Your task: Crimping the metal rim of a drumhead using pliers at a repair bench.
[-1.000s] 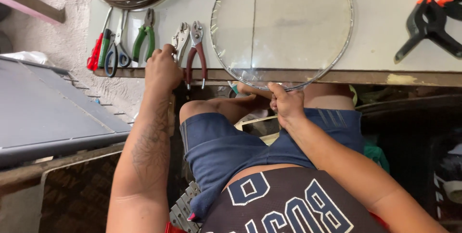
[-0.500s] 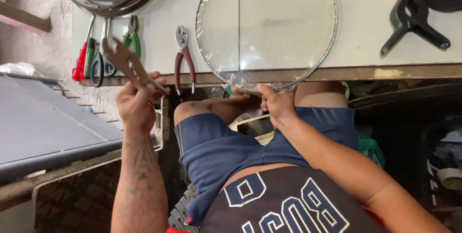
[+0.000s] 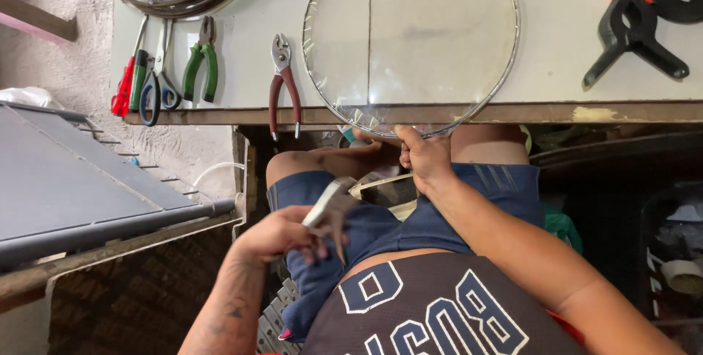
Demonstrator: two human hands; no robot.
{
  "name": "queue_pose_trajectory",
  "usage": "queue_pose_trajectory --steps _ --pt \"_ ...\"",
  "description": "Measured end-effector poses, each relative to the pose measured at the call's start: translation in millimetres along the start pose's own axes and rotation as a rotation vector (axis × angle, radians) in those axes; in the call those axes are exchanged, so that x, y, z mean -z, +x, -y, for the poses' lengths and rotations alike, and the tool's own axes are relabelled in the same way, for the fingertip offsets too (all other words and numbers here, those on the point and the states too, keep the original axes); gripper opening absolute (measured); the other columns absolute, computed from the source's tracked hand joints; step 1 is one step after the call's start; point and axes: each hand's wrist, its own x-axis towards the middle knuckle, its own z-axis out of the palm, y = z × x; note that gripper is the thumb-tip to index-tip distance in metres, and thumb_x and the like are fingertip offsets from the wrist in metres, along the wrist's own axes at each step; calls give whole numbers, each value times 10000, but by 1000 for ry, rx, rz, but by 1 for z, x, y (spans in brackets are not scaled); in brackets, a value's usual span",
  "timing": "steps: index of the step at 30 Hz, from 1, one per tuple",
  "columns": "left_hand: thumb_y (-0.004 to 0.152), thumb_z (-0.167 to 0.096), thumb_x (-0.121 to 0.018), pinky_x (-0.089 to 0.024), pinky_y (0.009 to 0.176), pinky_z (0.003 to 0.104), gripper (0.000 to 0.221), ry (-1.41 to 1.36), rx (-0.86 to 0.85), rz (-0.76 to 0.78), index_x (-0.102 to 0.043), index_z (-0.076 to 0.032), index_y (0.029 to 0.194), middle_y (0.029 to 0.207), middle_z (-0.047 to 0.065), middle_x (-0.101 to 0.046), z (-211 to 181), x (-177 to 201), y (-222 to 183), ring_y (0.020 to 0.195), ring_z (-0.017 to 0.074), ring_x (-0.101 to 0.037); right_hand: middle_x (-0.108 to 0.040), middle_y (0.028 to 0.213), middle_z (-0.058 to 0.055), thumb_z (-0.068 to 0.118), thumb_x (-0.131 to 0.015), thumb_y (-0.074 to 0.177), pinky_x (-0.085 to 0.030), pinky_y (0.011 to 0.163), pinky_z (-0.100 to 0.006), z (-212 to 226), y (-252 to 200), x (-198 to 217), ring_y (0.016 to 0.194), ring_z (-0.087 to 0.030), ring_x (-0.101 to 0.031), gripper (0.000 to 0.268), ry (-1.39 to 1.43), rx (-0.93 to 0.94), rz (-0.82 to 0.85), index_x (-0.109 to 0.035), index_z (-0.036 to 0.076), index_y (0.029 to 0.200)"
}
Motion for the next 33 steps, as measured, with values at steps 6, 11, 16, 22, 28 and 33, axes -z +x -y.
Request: queue_pose_trajectory --steps 6,11,16,22,28,33 --pt "626 30 -593 -635 767 396 552 107 52 292 -673 114 1165 922 205 -697 20 -13 25 859 266 -718 -505 557 -73 154 -846 815 -428 315 -263 8 -3 0 370 -117 -497 302 -25 -19 -3 -564 67 751" --pt "599 -11 -642 -507 835 369 531 -29 88 317 -609 43 1126 990 132 -582 20 -12 0 941 268 -575 -535 549 -87 197 -852 814 -453 317 -267 15 -10 -2 366 -131 -522 319 -36 -49 -7 -576 71 714" --pt "629 5 -582 -404 1037 327 879 283 -49 291 -373 -14 1482 1376 126 -563 36 -12 5 1152 187 -497 -512 551 -82 236 -812 828 -315 379 -306 27 -17 -9 400 -145 -429 384 -72 -76 -35 -552 75 597" --pt "568 17 -688 -501 982 429 1132 749 -335 -54 -277 -128 1613 1388 112 -606 26 -64 44 1221 290 -587 -538 513 -119 199 -867 808 -416 301 -296 17 -14 -12 335 -155 -505 358 -36 22 -82 -594 23 658" --pt "589 -61 -666 -500 958 443 1129 894 -277 -213 -250 -150 1634 1378 115 -622 32 -89 64 1194 348 -627 -497 487 -102 182 -861 812 -377 286 -275 7 -7 -4 303 -138 -454 342 -14 65 -80 -584 34 679" --pt "596 -73 -673 -508 935 475 1095 906 -301 -241 -283 -104 1619 1333 167 -634 41 -89 70 1157 386 -639 -481 480 -75 168 -832 844 -371 296 -254 -2 -3 -3 304 -111 -430 327 4 98 -58 -556 79 694"
